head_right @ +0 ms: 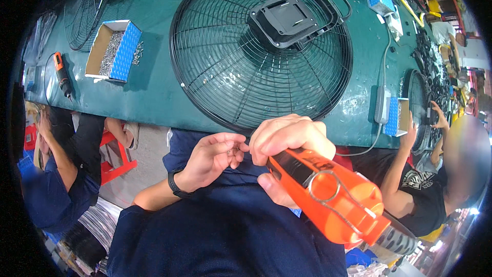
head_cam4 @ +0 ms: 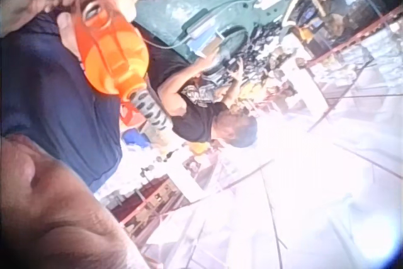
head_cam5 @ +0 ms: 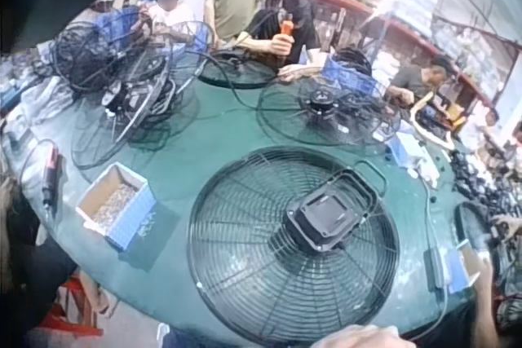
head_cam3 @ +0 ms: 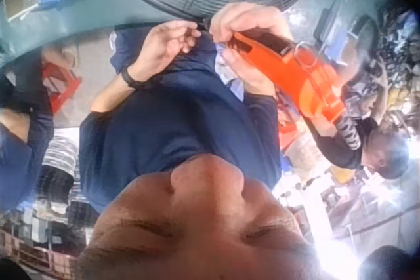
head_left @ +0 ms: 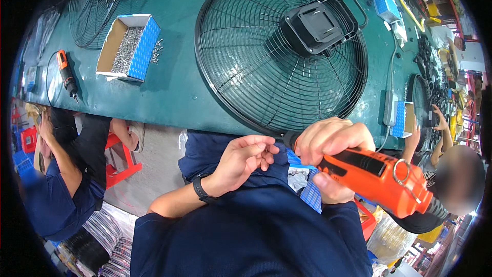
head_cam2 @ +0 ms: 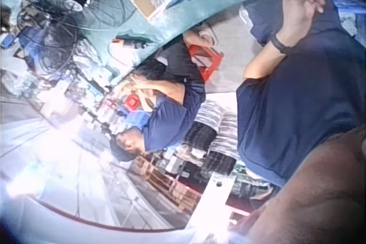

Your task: Assemble the outer grill and motor components of industrial fans at a factory workbench.

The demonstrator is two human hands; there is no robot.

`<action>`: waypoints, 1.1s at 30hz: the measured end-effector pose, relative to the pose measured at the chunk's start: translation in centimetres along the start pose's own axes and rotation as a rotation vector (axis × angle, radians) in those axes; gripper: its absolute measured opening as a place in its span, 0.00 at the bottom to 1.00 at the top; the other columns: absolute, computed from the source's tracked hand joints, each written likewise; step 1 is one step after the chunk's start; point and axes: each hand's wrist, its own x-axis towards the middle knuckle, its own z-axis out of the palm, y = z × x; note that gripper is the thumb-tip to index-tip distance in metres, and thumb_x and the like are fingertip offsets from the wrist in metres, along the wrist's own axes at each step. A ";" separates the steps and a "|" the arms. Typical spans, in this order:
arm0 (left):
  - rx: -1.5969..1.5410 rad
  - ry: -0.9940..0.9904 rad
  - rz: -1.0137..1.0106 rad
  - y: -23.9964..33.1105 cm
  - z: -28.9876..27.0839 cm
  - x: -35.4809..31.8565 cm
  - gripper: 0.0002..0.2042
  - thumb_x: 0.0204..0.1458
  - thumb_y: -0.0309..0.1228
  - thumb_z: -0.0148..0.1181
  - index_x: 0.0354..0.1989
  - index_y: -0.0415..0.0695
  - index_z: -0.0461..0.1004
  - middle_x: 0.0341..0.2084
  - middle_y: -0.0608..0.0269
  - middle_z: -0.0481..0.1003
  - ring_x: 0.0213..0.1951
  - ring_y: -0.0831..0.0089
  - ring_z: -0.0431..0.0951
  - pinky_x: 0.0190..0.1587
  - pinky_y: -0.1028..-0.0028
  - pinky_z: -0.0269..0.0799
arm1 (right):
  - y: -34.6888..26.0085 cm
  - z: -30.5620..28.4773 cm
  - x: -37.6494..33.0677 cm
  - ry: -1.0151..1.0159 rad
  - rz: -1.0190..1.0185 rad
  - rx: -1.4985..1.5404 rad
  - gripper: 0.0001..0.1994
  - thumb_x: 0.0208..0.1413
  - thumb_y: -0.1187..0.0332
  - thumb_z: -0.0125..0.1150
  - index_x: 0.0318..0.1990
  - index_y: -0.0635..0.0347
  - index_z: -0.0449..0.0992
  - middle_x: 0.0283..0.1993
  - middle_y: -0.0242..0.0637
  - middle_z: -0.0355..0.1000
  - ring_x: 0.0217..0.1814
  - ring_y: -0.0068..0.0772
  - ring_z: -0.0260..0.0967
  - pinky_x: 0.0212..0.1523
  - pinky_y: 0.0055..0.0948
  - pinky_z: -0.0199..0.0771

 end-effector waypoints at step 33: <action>0.581 0.478 0.743 16.6 0.3 3.3 0.18 0.53 0.24 0.50 0.53 0.33 0.67 0.19 0.69 0.69 0.15 0.88 0.62 0.13 0.88 0.53 | -3.2 -9.5 -12.3 0.723 0.655 0.191 0.35 0.37 0.80 0.59 0.59 0.70 0.59 0.59 0.48 0.64 0.18 0.31 0.71 0.20 0.29 0.75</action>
